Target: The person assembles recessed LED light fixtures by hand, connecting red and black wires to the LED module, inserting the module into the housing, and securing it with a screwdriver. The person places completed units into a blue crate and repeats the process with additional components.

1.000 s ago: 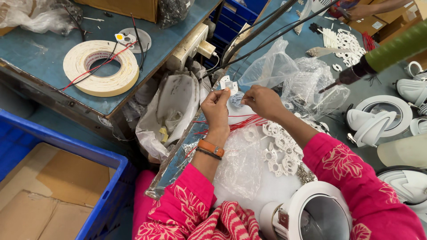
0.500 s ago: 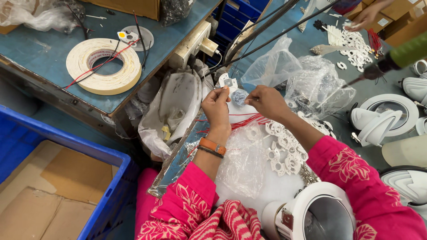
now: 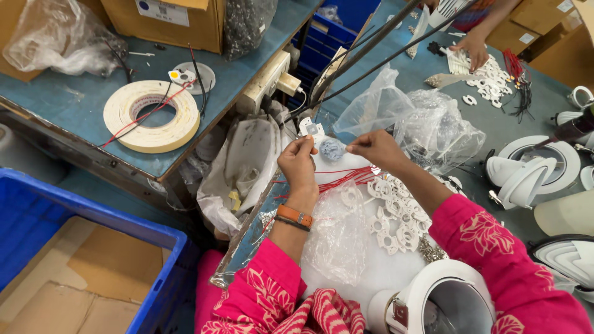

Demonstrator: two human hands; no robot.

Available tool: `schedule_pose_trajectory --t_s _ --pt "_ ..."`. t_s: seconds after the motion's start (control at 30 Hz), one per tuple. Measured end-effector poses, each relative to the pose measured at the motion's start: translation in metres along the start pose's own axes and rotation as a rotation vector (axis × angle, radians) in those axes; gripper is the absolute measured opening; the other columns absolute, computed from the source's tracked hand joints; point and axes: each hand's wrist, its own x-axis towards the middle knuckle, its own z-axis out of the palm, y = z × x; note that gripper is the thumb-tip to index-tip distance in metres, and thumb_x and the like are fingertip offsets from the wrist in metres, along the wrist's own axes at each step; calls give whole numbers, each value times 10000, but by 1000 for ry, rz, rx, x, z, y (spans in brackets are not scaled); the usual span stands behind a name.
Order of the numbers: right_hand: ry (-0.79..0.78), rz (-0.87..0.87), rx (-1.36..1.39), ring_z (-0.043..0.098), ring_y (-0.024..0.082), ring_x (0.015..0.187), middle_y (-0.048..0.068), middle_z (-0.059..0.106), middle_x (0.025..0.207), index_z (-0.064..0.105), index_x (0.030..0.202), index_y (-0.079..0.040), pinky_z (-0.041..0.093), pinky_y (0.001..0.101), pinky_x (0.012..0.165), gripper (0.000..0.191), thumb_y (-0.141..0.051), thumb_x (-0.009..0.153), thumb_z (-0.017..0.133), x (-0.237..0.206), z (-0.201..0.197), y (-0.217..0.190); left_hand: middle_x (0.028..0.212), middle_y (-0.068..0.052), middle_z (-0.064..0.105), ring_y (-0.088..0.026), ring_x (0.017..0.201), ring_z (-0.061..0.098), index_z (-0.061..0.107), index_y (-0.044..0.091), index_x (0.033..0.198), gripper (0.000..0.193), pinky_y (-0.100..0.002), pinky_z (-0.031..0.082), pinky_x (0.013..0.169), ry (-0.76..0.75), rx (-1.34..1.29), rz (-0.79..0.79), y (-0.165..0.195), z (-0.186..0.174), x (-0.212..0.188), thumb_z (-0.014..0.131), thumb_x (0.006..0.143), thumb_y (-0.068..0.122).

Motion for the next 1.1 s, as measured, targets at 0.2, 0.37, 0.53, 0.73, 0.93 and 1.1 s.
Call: schedule_pose_trajectory --t_s 0.2,0.37,0.53,0.73,0.93,1.1 --pt "-25 46 189 590 49 627 4 727 759 805 990 0 447 242 530 269 -247 889 776 -6 -17 10 630 1 580 -35 441 391 715 -5 832 125 -233 247 405 13 60 1 -2 1 0 737 895 100" --pt "45 -67 594 521 53 664 13 687 811 807 1128 -13 362 218 552 274 -195 925 780 -5 -22 3 593 2 559 -46 425 398 718 8 795 110 -245 248 395 11 103 -63 -1 4 0 738 871 84" --pt "123 -287 504 631 40 822 32 775 980 781 1154 -17 499 205 716 233 -95 938 741 -15 -12 -10 599 16 538 -39 431 390 701 17 793 113 -243 251 396 -119 71 -179 -2 5 -3 744 878 78" --pt "188 -360 416 676 55 879 47 787 1044 787 1130 -32 539 210 782 217 -54 916 759 -19 -1 -17 590 24 533 -36 416 359 718 18 801 93 -240 215 378 -169 36 -205 -5 6 -5 728 879 67" --pt "196 -337 392 683 50 864 39 788 1020 793 1107 -51 545 209 761 201 -66 909 765 -19 4 -18 584 28 522 -37 411 353 705 21 800 104 -240 213 372 -180 0 -233 -6 6 -4 728 890 69" --pt "183 -344 332 633 53 820 40 771 973 804 1094 -59 503 220 703 178 -73 919 772 -18 4 -19 587 37 509 -31 406 338 707 25 820 73 -237 209 372 -201 -28 -230 -6 5 -3 724 885 54"
